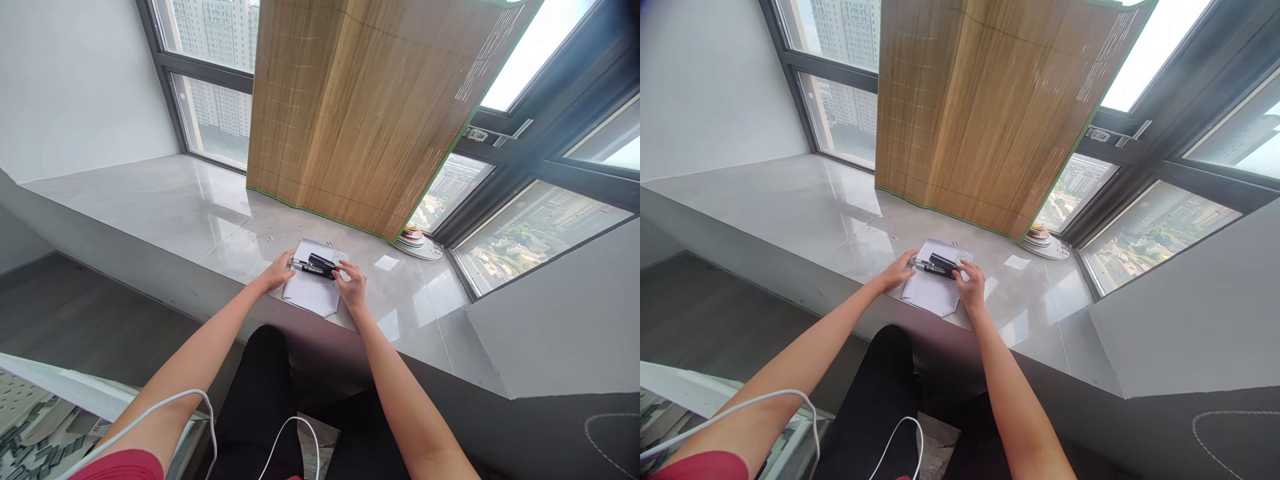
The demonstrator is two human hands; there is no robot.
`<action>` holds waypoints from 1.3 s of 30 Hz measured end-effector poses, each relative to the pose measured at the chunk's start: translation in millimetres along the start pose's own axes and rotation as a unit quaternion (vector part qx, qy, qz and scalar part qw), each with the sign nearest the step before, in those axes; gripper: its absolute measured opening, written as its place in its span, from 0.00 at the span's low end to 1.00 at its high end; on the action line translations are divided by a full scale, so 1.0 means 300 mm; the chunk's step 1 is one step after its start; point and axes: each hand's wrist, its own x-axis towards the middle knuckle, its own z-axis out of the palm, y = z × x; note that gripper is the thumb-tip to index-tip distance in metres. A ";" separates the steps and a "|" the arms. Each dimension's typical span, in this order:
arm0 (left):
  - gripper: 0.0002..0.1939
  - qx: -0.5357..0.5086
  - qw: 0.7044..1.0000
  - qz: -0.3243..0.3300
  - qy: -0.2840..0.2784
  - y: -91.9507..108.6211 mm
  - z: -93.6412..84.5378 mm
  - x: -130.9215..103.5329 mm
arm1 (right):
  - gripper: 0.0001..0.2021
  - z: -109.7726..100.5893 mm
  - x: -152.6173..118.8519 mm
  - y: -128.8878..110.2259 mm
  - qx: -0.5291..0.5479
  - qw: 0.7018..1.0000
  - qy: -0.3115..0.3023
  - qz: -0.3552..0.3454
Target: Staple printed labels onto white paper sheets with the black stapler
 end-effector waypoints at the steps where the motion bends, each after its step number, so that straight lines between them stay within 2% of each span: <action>1: 0.39 -0.040 0.999 -0.012 0.013 0.000 -0.004 0.003 | 0.17 -0.003 0.015 -0.007 0.016 1.000 -0.004 -0.003; 3: 0.35 -0.150 0.985 -0.057 0.059 0.006 -0.012 0.003 | 0.25 -0.002 0.048 -0.023 0.033 0.998 -0.045 -0.001; 4: 0.33 -0.205 0.972 -0.081 0.086 0.012 -0.016 -0.001 | 0.25 0.002 0.064 -0.033 0.030 0.996 -0.079 0.003; 6: 0.31 -0.284 0.943 -0.120 0.129 0.025 -0.020 -0.020 | 0.17 0.017 0.084 -0.056 0.000 0.992 -0.130 0.002; 8: 0.31 -0.369 0.905 -0.139 0.158 0.035 -0.020 -0.046 | 0.09 0.034 0.082 -0.090 -0.040 0.992 -0.120 -0.032; 9: 0.31 -0.427 0.875 -0.146 0.174 0.039 -0.019 -0.059 | 0.07 0.043 0.073 -0.113 -0.055 0.992 -0.093 -0.066; 10: 0.30 -0.498 0.833 -0.153 0.190 0.043 -0.018 -0.070 | 0.06 0.051 0.059 -0.139 -0.063 0.990 -0.061 -0.110; 12: 0.28 -0.626 0.730 -0.167 0.216 0.048 -0.017 -0.084 | 0.07 0.067 0.024 -0.197 -0.069 0.973 -0.018 -0.219; 13: 0.28 -0.668 0.690 -0.171 0.221 0.051 -0.018 -0.087 | 0.08 0.075 0.006 -0.225 -0.072 0.959 -0.013 -0.274; 15: 0.29 -0.717 0.638 -0.174 0.222 0.057 -0.020 -0.086 | 0.13 0.094 -0.026 -0.273 -0.093 0.923 -0.030 -0.373; 17: 0.30 -0.740 0.613 -0.165 0.222 0.060 -0.021 -0.082 | 0.17 0.118 -0.046 -0.301 -0.125 0.887 -0.050 -0.441; 21: 0.26 -0.751 0.600 -0.145 0.236 0.058 -0.015 -0.083 | 0.17 0.156 -0.062 -0.305 -0.161 0.845 -0.062 -0.506; 23: 0.24 -0.748 0.600 -0.137 0.247 0.055 -0.010 -0.086 | 0.17 0.159 -0.067 -0.296 -0.154 0.844 -0.063 -0.511; 24: 0.23 -0.747 0.600 -0.136 0.251 0.054 -0.008 -0.088 | 0.17 0.155 -0.070 -0.291 -0.143 0.853 -0.053 -0.499; 26: 0.22 -0.746 0.598 -0.137 0.259 0.054 -0.006 -0.091 | 0.16 0.139 -0.074 -0.279 -0.109 0.897 -0.001 -0.428; 28: 0.22 -0.746 0.597 -0.135 0.262 0.058 -0.006 -0.092 | 0.12 0.114 -0.072 -0.261 -0.069 0.950 0.080 -0.294; 30: 0.22 -0.744 0.598 -0.136 0.266 0.063 -0.007 -0.093 | 0.09 0.088 -0.062 -0.234 -0.034 0.982 0.127 -0.139; 33: 0.20 -0.733 0.607 -0.147 0.270 0.071 -0.008 -0.093 | 0.13 0.057 -0.042 -0.180 0.002 0.994 0.106 0.018; 36: 0.21 -0.716 0.640 -0.117 0.254 0.071 -0.006 -0.097 | 0.19 0.040 -0.034 -0.128 0.023 0.995 0.049 0.078; 39: 0.25 -0.678 0.693 -0.076 0.234 0.068 -0.001 -0.104 | 0.21 0.027 -0.013 -0.090 0.045 0.993 0.007 0.109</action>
